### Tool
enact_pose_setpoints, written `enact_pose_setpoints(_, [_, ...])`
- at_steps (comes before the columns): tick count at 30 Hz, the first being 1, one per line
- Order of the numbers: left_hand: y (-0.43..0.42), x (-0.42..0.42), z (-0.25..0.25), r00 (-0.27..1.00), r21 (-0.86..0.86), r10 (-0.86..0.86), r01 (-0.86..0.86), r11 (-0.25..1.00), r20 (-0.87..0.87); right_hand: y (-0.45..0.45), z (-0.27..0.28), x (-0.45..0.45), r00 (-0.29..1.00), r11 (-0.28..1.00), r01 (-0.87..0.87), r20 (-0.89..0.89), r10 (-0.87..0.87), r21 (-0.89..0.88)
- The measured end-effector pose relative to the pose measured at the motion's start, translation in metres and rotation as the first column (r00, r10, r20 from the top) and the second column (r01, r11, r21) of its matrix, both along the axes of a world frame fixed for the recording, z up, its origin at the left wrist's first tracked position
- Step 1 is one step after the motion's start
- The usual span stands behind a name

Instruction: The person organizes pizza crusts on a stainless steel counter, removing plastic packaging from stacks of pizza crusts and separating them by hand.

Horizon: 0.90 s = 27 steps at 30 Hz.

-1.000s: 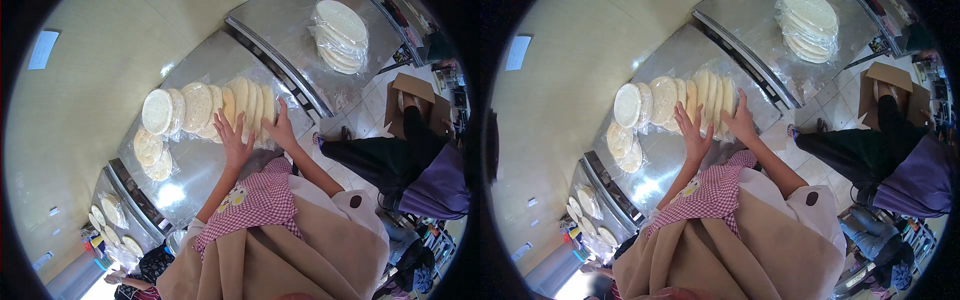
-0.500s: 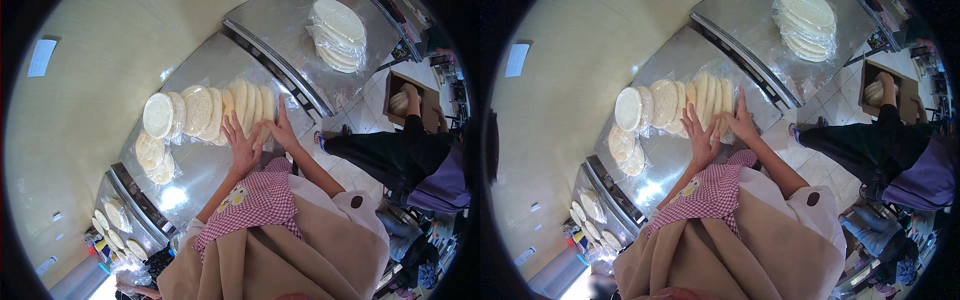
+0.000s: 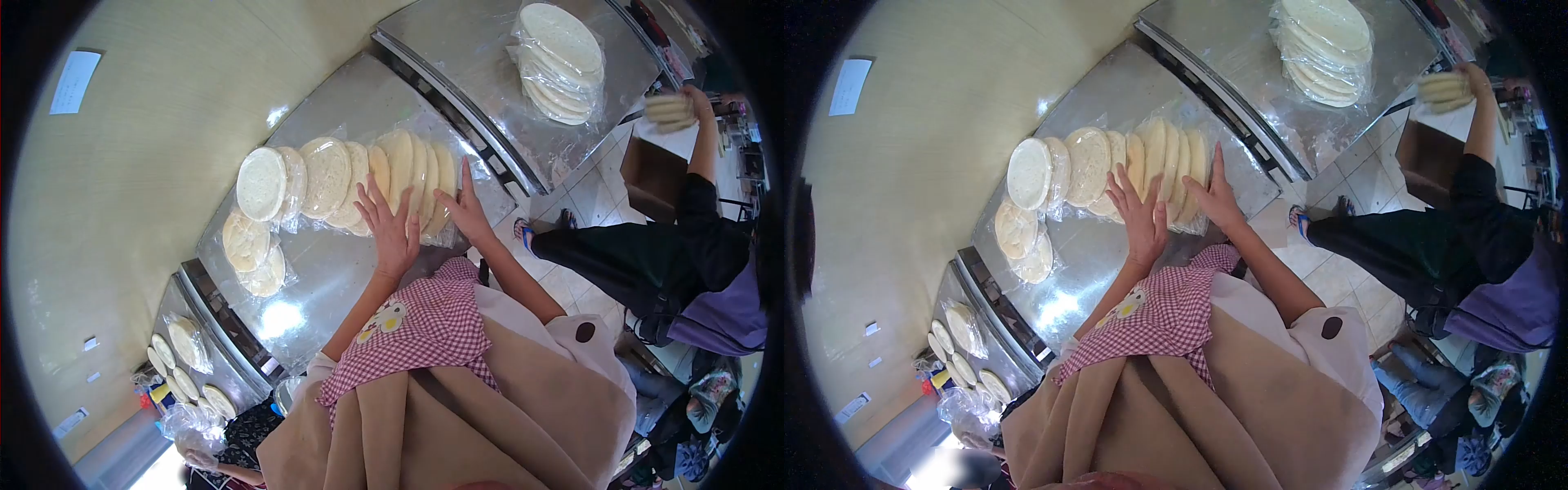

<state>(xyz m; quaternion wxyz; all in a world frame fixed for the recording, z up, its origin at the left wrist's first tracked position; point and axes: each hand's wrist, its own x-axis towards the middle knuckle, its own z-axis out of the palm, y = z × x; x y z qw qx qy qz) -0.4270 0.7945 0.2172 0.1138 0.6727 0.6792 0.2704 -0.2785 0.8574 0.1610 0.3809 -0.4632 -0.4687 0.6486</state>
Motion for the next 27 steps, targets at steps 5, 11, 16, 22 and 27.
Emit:
enact_pose_setpoints(5, [0.002, -0.005, -0.024, 0.957, 0.019, 0.243, -0.249, 0.968, 0.158, 0.002, -0.005, 0.003, 1.000, 0.999, 0.009, 0.030, -0.008, -0.044])
enact_pose_setpoints(11, [-0.002, -0.015, -0.039, 0.980, -0.116, 0.197, -0.199, 0.973, -0.031, 0.005, -0.008, 0.009, 0.999, 0.993, 0.035, 0.012, -0.033, -0.117])
enact_pose_setpoints(16, [0.005, -0.029, -0.050, 0.937, -0.023, 0.347, -0.346, 0.938, 0.047, 0.007, -0.001, 0.018, 0.994, 0.978, 0.107, 0.038, -0.101, -0.182])
enact_pose_setpoints(22, [0.007, -0.079, -0.091, 0.894, -0.083, 0.403, -0.425, 0.901, -0.198, 0.004, -0.033, 0.036, 0.986, 0.964, 0.159, 0.090, -0.143, -0.213])
enact_pose_setpoints(27, [0.010, -0.120, -0.081, 0.858, 0.028, 0.443, -0.452, 0.892, -0.261, 0.002, -0.053, 0.047, 0.980, 0.955, 0.166, 0.149, -0.132, -0.245])
